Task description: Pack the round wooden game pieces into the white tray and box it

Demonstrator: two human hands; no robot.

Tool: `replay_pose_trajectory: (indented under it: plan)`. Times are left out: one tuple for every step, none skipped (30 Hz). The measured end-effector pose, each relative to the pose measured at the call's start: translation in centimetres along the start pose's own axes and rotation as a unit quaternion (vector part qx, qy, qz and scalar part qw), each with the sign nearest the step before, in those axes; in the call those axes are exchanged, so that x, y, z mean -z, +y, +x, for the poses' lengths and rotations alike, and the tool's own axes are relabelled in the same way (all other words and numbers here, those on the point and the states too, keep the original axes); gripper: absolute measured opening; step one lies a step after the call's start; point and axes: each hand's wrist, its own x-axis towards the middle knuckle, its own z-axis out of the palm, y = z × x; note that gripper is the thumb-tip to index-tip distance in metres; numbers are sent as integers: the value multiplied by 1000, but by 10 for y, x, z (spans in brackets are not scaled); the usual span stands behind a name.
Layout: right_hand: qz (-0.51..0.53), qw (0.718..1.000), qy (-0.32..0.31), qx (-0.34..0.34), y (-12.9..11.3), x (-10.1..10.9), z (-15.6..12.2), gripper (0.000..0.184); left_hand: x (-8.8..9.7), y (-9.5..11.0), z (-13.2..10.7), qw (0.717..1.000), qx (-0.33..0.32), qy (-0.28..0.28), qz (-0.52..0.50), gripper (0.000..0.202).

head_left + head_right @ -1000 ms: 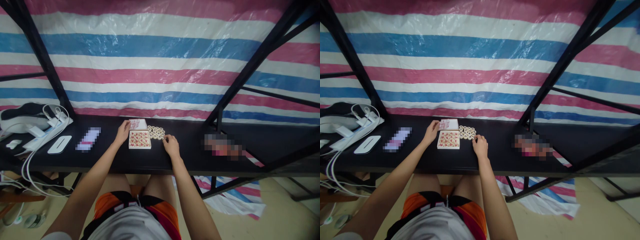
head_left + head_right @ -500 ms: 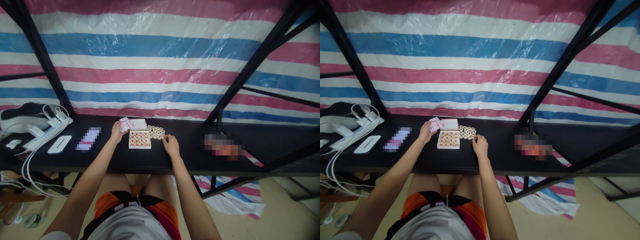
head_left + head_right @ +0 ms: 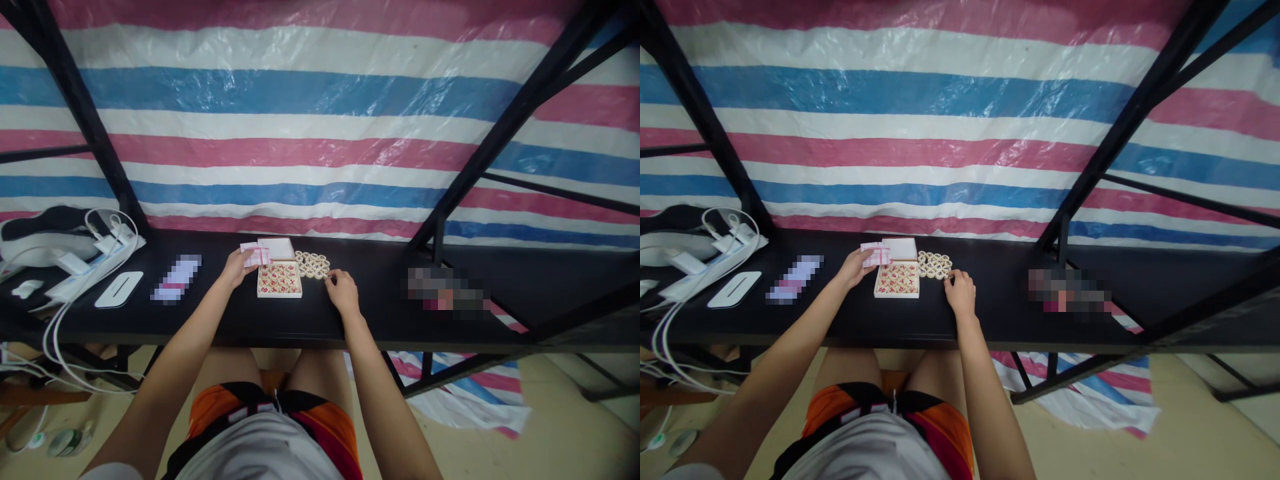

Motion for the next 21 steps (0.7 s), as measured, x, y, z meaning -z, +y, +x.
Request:
replay_pose_trajectory:
  plan:
    - [2, 1000, 2, 1, 0, 0, 0, 18, 0, -1, 0, 1000, -7, 4, 3, 20]
    - [4, 1000, 3, 3, 1, -1, 0, 18, 0, -1, 0, 1000, -16, 11, 0, 18]
    - [6, 1000, 5, 5, 1, -1, 0, 18, 0, -2, 1, 999, -30, 18, -6, 16]
    - [6, 1000, 6, 7, 1, -1, 0, 18, -1, -2, 2, 998, -52, 24, -11, 15]
    - [6, 1000, 7, 7, 2, -1, 0, 18, -1, -3, 3, 996, -82, 30, -9, 15]
    - [5, 1000, 6, 6, 2, -1, 1, 18, -1, -3, 4, 993, -117, 35, 2, 15]
    - [4, 1000, 6, 4, 1, -1, 1, 18, -1, -4, 6, 987, -155, 36, 26, 17]
    - [4, 1000, 5, 3, 1, -1, 1, 18, -2, -4, 8, 979, -192, 33, 66, 19]
    - [5, 1000, 4, 2, 1, 0, 1, 18, -3, -4, 10, 966, -227, 27, 119, 23]
    - [6, 1000, 3, 2, 0, 0, 1, 18, -5, -3, 12, 949, -258, 21, 182, 26]
    - [8, 1000, 3, 1, 0, 0, 1, 17, -8, -2, 15, 925, -285, 14, 250, 28]
    - [8, 1000, 2, 0, -1, 0, 1, 17, -11, -1, 18, 897, -307, 6, 317, 29]
    - [8, 1000, 3, -1, -1, 1, 0, 17, -15, 1, 21, 865, -325, -4, 383, 30]
    - [8, 1000, 4, -3, -1, 1, 0, 17, -20, 2, 24, 828, -332, -15, 451, 31]
    - [8, 1000, 4, -3, -1, 1, 0, 17, -24, 3, 27, 789, -329, -30, 519, 32]
    - [9, 1000, 4, -2, -1, 1, 0, 17, -29, 3, 31, 748, -315, -46, 583, 34]
    - [10, 1000, 4, -2, -1, 1, 0, 17, -33, 2, 35, 711, -293, -61, 636, 35]
    - [11, 1000, 5, -1, 0, 0, 0, 17, -36, 1, 38, 686, -275, -73, 669, 35]
    - [11, 1000, 5, 0, 0, 0, 1, 17, -38, -2, 41, 669, -258, -83, 692, 35]
    - [9, 1000, 5, 1, 0, 0, 1, 17, -40, -4, 44, 661, -248, -91, 702, 34]
    - [7, 1000, 5, 2, 0, 0, 1, 18, -40, -7, 47, 657, -244, -97, 707, 34]
